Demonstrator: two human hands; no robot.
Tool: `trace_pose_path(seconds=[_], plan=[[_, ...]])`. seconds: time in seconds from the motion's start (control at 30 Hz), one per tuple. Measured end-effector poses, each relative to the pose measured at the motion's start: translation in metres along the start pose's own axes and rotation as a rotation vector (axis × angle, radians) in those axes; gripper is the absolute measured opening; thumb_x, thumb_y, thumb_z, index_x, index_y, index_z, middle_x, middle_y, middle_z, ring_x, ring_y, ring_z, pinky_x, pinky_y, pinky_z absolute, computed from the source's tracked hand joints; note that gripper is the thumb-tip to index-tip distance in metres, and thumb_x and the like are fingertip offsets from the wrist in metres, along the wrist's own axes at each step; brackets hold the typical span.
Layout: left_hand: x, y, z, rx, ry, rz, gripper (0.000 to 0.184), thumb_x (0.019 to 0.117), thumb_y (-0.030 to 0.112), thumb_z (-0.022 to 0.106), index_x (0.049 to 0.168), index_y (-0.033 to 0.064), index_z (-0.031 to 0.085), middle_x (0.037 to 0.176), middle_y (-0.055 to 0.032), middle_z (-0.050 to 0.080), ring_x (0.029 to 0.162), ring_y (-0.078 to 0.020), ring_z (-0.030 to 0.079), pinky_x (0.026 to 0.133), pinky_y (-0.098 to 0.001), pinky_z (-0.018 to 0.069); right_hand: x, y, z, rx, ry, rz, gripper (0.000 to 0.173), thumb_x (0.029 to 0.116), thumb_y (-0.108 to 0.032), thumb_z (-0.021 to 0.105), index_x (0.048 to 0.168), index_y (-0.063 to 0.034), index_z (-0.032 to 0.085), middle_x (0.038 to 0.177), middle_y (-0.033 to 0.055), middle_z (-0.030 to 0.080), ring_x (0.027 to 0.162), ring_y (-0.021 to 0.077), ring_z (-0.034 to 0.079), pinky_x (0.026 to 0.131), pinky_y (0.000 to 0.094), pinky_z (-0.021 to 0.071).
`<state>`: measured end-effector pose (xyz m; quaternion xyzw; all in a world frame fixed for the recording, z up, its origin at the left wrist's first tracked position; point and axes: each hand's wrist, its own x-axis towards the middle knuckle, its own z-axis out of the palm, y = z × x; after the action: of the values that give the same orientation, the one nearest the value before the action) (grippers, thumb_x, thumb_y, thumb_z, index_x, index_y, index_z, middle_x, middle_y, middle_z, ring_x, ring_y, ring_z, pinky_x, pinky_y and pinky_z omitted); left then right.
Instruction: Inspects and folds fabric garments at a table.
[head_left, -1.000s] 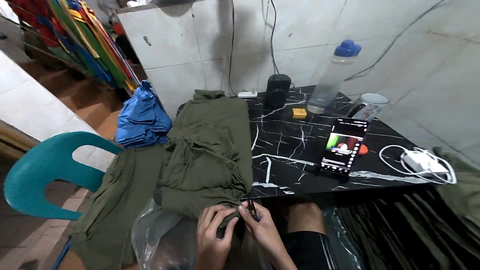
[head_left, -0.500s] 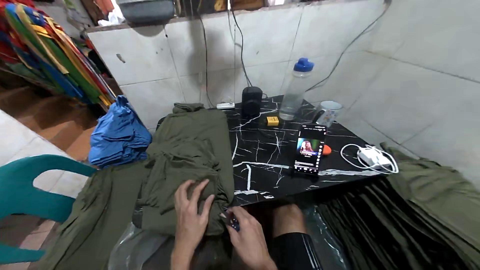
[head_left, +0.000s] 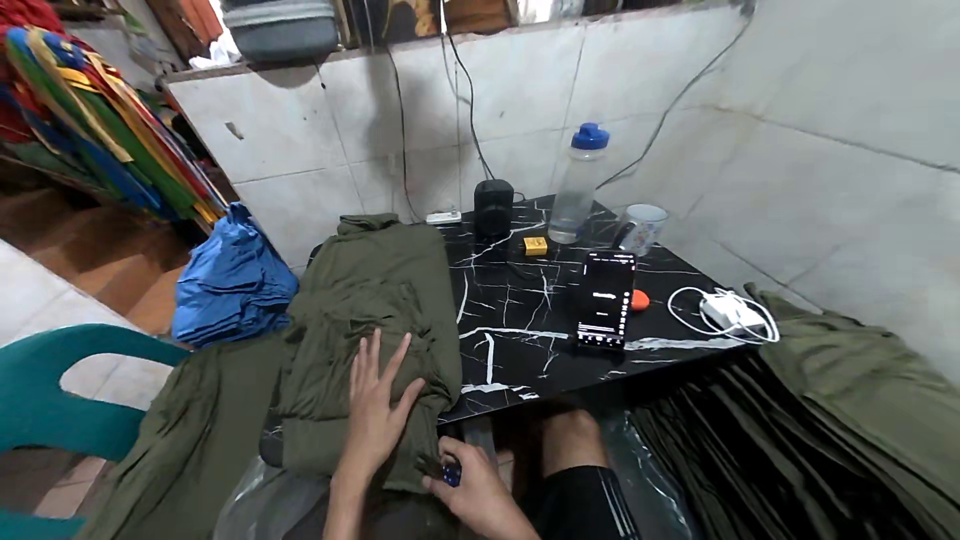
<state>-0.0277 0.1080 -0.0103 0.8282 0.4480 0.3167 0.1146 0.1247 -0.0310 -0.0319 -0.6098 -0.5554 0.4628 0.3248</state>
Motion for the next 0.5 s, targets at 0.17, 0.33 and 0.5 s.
trace_pose_path(seconds=[0.17, 0.33, 0.5], plan=[[-0.062, 0.004, -0.01, -0.131, 0.136, 0.035, 0.038, 0.1001, 0.04, 0.061, 0.134, 0.0249, 0.068, 0.154, -0.0101, 0.051, 0.147, -0.0321, 0.042, 0.118, -0.0565, 0.0366, -0.005, 0.013, 0.006, 0.375, 0.078, -0.12, 0.021, 0.0868, -0.019, 0.08, 0.092, -0.0033, 0.067, 0.074, -0.0017, 0.06, 0.065, 0.0044, 0.055, 0.062, 0.0226, 0.0487], [-0.124, 0.017, -0.009, -0.204, 0.058, 0.054, 0.039, 0.086, 0.054, 0.077, 0.107, 0.0218, 0.077, 0.116, -0.0037, 0.068, 0.119, -0.0209, 0.057, 0.105, -0.0437, 0.0436, -0.005, 0.015, 0.01, 0.44, 0.054, -0.165, 0.019, 0.0938, -0.02, 0.073, 0.086, -0.0035, 0.068, 0.071, -0.0044, 0.059, 0.062, 0.0003, 0.053, 0.06, 0.0193, 0.0465], [-0.147, 0.018, -0.015, -0.273, 0.055, 0.072, 0.02, 0.0918, 0.02, 0.073, 0.11, 0.0108, 0.076, 0.105, -0.0071, 0.073, 0.104, -0.0143, 0.067, 0.098, -0.0327, 0.0531, -0.005, 0.016, 0.011, 0.458, 0.055, -0.26, 0.024, 0.1006, -0.018, 0.064, 0.086, -0.0006, 0.071, 0.078, 0.0007, 0.067, 0.072, 0.0027, 0.061, 0.069, 0.0231, 0.053]])
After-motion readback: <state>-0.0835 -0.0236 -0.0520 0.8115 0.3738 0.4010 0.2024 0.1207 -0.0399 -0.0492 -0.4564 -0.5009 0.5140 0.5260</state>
